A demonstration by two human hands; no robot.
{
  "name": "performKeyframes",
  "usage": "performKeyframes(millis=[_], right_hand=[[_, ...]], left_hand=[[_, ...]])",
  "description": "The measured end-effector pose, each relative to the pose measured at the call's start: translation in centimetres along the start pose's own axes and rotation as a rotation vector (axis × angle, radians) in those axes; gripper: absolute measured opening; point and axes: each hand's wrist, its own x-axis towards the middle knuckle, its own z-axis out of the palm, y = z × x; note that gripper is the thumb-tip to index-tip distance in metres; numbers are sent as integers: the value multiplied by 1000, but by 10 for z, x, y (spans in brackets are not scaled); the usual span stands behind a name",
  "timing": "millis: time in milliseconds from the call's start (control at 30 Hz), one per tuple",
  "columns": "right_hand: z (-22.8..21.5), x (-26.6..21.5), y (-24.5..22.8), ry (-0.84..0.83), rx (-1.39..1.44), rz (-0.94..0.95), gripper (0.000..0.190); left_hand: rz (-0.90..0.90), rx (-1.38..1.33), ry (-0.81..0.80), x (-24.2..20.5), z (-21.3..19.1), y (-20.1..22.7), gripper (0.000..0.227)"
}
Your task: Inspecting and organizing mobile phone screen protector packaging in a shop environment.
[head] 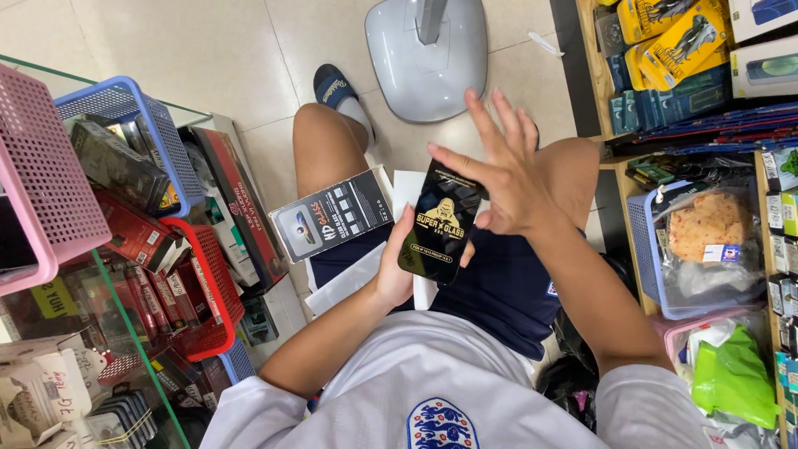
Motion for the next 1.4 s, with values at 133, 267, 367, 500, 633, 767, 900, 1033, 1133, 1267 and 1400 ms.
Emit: performKeyframes(millis=[133, 267, 367, 500, 633, 767, 900, 1033, 1133, 1267, 1400], right_hand=[[-5, -3, 14, 52, 57, 79, 113], [-1, -34, 2, -31, 886, 195, 69], [-6, -52, -9, 11, 895, 300, 35], [-39, -43, -32, -61, 492, 228, 21], [-45, -70, -20, -6, 482, 171, 23], [-33, -102, -5, 616, 988, 222, 34], [-32, -89, -34, 863, 1027, 124, 42], [-31, -98, -35, 775, 957, 157, 40], [-32, -98, -31, 623, 909, 210, 35], [-35, -91, -23, 466, 759, 344, 33], [-40, -60, -29, 444, 812, 318, 45]], left_hand=[[20, 186, -92, -10, -20, -14, 77], [-49, 315, -140, -15, -8, 9, 72], [214, 762, -129, -12, -3, 31, 52], [229, 945, 186, -15, -19, 36, 20], [349, 987, 193, -14, -9, 50, 11], [507, 969, 201, -14, -13, 52, 11], [535, 1023, 179, -13, -16, 53, 18], [480, 999, 145, -13, -17, 54, 27], [453, 1009, 168, -11, -17, 55, 33], [396, 1091, 214, -10, -14, 51, 22], [384, 1104, 202, -8, -14, 51, 20]])
